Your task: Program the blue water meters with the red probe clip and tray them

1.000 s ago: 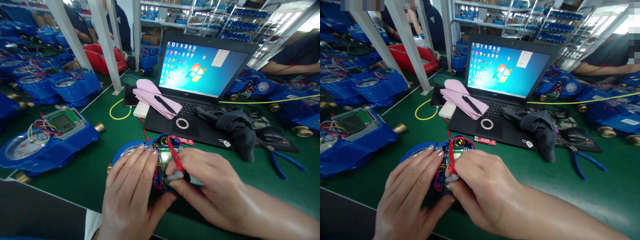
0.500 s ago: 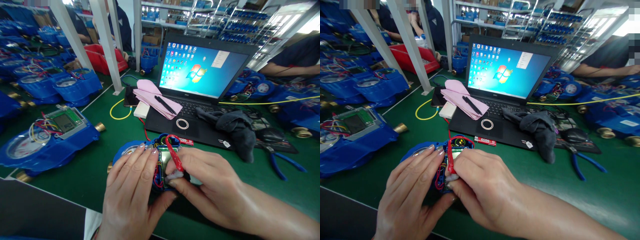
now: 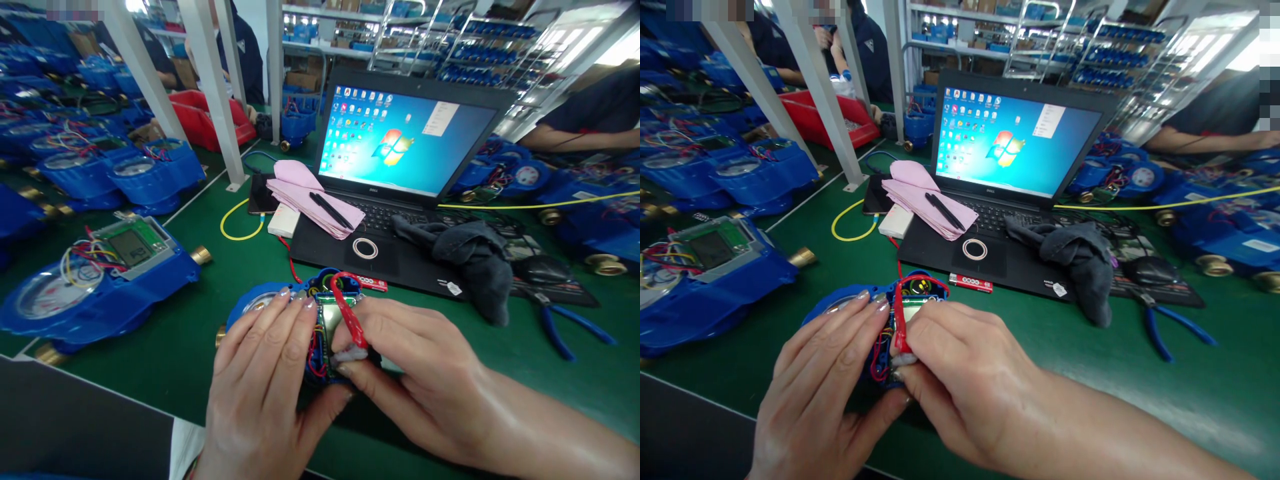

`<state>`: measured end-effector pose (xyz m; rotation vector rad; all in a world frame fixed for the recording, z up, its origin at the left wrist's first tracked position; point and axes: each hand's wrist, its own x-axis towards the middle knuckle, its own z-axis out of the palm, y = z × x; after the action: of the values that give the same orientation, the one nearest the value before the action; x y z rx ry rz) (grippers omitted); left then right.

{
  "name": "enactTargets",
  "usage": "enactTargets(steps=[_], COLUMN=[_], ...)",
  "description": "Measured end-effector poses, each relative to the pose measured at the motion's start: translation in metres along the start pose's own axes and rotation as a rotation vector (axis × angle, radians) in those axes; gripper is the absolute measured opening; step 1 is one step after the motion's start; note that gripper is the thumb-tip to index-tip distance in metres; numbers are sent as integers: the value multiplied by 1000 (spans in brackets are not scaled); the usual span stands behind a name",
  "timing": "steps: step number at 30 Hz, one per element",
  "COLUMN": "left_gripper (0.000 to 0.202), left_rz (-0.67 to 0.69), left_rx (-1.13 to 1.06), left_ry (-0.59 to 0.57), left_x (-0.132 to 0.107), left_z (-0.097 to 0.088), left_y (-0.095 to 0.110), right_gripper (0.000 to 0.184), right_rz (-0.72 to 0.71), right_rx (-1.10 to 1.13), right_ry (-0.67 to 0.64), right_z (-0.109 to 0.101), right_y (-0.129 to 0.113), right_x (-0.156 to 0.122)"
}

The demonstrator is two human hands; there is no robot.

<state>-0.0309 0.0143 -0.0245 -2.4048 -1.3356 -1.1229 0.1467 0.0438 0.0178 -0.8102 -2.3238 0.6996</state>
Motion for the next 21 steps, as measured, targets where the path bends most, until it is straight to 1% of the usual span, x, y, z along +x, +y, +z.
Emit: enactTargets(steps=[8, 10, 13, 15, 18, 20, 21], left_gripper=[48, 50, 51, 50, 49, 49, 49], left_rz=[-5, -5, -7, -6, -8, -13, -17], left_rx=[-6, -5, -3, -5, -4, 15, 28], left_ry=[-16, -16, -13, -5, 15, 27, 36], left_x=[0, 0, 0, 0, -2, -3, -3], left_z=[1, 2, 2, 2, 3, 5, 6], left_y=[-1, -1, -1, -1, -1, 1, 2], right_gripper=[9, 9, 7, 3, 3, 4, 3], right_rz=[6, 40, 136, 157, 90, 56, 60], right_rx=[21, 55, 116, 168, 210, 160, 117], right_ry=[28, 39, 65, 97, 170, 216, 227], right_z=[-1, -2, -3, -4, -9, -14, -17], right_y=[1, 3, 6, 7, 3, -2, -5], right_x=[2, 2, 2, 2, 1, -2, -6])
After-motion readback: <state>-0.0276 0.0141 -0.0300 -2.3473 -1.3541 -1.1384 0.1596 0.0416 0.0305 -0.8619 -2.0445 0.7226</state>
